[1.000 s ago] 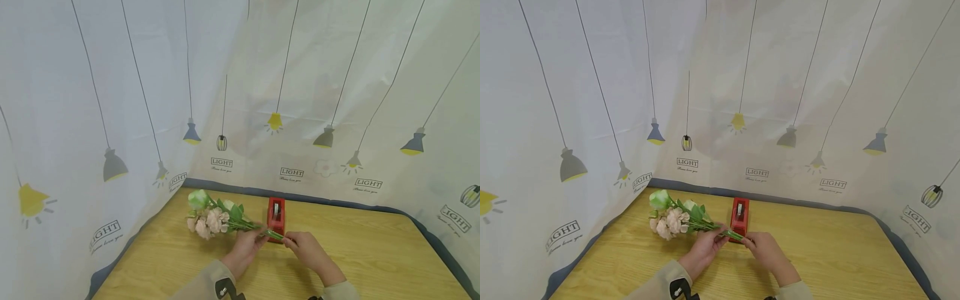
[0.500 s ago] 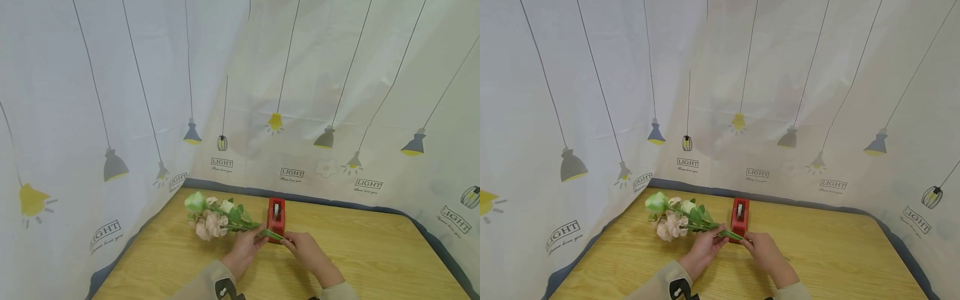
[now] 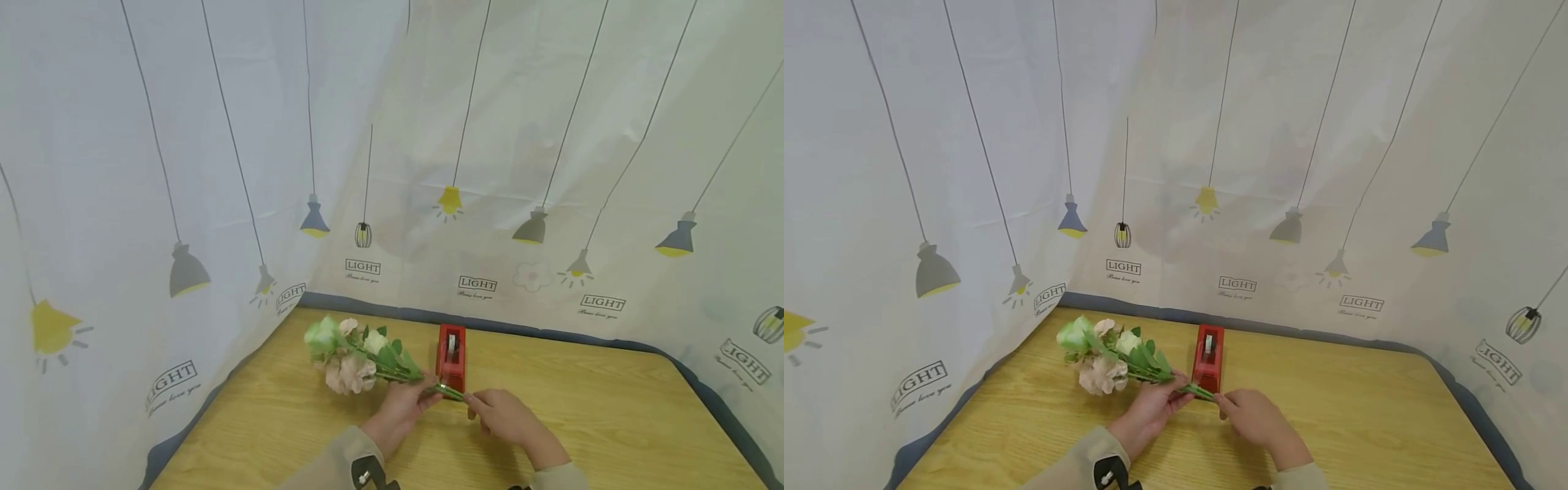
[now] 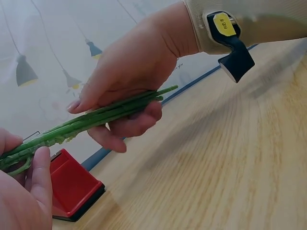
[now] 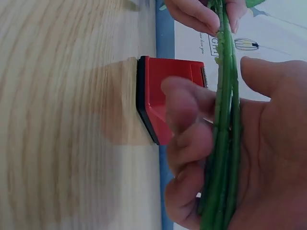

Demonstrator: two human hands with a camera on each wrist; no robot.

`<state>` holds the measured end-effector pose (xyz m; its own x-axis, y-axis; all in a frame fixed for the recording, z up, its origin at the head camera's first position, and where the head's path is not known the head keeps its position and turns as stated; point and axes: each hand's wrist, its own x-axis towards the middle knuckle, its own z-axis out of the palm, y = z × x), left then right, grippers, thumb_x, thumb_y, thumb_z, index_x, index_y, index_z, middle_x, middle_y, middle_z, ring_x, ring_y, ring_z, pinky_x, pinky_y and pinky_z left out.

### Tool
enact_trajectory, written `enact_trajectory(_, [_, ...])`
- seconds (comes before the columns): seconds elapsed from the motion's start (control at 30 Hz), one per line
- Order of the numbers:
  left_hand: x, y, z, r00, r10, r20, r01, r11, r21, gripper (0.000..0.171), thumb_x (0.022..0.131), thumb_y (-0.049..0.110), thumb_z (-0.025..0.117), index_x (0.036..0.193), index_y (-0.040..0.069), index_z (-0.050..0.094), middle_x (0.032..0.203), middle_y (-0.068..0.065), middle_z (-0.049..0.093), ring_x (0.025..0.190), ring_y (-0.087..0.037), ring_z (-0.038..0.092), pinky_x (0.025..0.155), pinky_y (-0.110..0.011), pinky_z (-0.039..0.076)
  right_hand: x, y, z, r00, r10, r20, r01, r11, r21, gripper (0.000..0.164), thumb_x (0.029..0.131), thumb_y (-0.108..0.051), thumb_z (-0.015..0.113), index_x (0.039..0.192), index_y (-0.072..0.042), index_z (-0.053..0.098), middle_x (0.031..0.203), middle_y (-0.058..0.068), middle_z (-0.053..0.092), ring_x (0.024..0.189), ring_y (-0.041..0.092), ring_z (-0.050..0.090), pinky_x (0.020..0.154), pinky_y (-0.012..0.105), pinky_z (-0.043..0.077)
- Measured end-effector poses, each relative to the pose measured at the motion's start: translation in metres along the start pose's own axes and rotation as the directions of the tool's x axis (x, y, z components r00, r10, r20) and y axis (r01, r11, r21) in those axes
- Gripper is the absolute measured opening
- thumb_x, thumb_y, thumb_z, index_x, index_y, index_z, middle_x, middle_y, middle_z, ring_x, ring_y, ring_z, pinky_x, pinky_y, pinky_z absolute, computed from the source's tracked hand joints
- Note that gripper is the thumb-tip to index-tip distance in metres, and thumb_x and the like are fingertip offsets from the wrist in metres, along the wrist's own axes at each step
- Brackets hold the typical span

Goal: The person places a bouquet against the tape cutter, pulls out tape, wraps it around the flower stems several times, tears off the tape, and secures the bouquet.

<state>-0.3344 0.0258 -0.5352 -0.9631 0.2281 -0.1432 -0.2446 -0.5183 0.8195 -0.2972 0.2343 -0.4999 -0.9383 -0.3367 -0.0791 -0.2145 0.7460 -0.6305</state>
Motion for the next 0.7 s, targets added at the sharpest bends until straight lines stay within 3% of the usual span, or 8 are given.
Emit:
enact_trajectory(0.1, [0.0002,-0.0009,-0.0003,1.0,0.014,0.012,-0.014,1.0,0.002,0.011,0.087,-0.001,0.069,0.093,0.003,0.061,0.086,-0.002,0.07,0.083,-0.015,0.07,0.076,-0.027,0.062,-0.0005,0.0033,-0.003,0.998,0.008,0.063,-0.015,0.994,0.105,0.056,0.105,-0.047,0.037,0.083,-0.006,0.069,0.056,0.0,0.054,0.048,0.012,0.045,0.048,0.028,0.04])
enact_trajectory(0.23, [0.0018,-0.0033,-0.0013,1.0,0.017,0.026,-0.017,1.0,0.004,0.012,0.088,-0.001,0.068,0.087,0.009,0.061,0.085,-0.001,0.07,0.082,-0.014,0.07,0.075,-0.026,0.062,0.0008,0.0059,-0.0043,0.997,-0.008,0.074,-0.002,0.991,0.134,0.058,0.106,-0.046,0.037,0.079,-0.003,0.067,0.055,-0.006,0.041,0.048,0.01,0.031,0.044,0.023,0.029])
enact_trajectory(0.4, [0.0019,-0.0037,-0.0011,1.0,0.008,0.028,-0.008,1.0,0.008,0.009,0.087,0.002,0.07,0.091,0.007,0.064,0.086,-0.001,0.069,0.081,-0.013,0.07,0.076,-0.026,0.062,0.0034,0.0089,-0.0039,0.997,-0.031,0.065,0.023,0.991,0.13,0.056,0.106,-0.043,0.039,0.08,0.0,0.065,0.059,-0.006,0.042,0.051,0.008,0.031,0.045,0.02,0.029])
enact_trajectory(0.57, [0.0014,-0.0033,-0.001,0.999,0.019,0.041,-0.02,1.0,0.004,0.014,0.086,0.004,0.07,0.098,0.002,0.063,0.088,-0.002,0.069,0.083,-0.014,0.069,0.078,-0.027,0.061,0.0037,0.0093,-0.0038,0.998,-0.01,0.068,-0.003,0.981,0.195,0.053,0.105,-0.041,0.044,0.084,0.003,0.064,0.062,-0.006,0.043,0.053,0.008,0.032,0.047,0.019,0.029])
enact_trajectory(0.7, [0.0007,-0.0023,0.0002,0.999,0.009,0.041,-0.009,1.0,0.005,0.011,0.086,0.005,0.072,0.094,0.004,0.064,0.089,-0.002,0.07,0.083,-0.013,0.07,0.079,-0.026,0.061,0.0021,0.0066,-0.0053,0.999,0.003,0.05,-0.013,0.981,0.194,0.046,0.105,-0.036,0.045,0.085,0.001,0.063,0.064,-0.005,0.044,0.055,0.009,0.034,0.048,0.02,0.031])
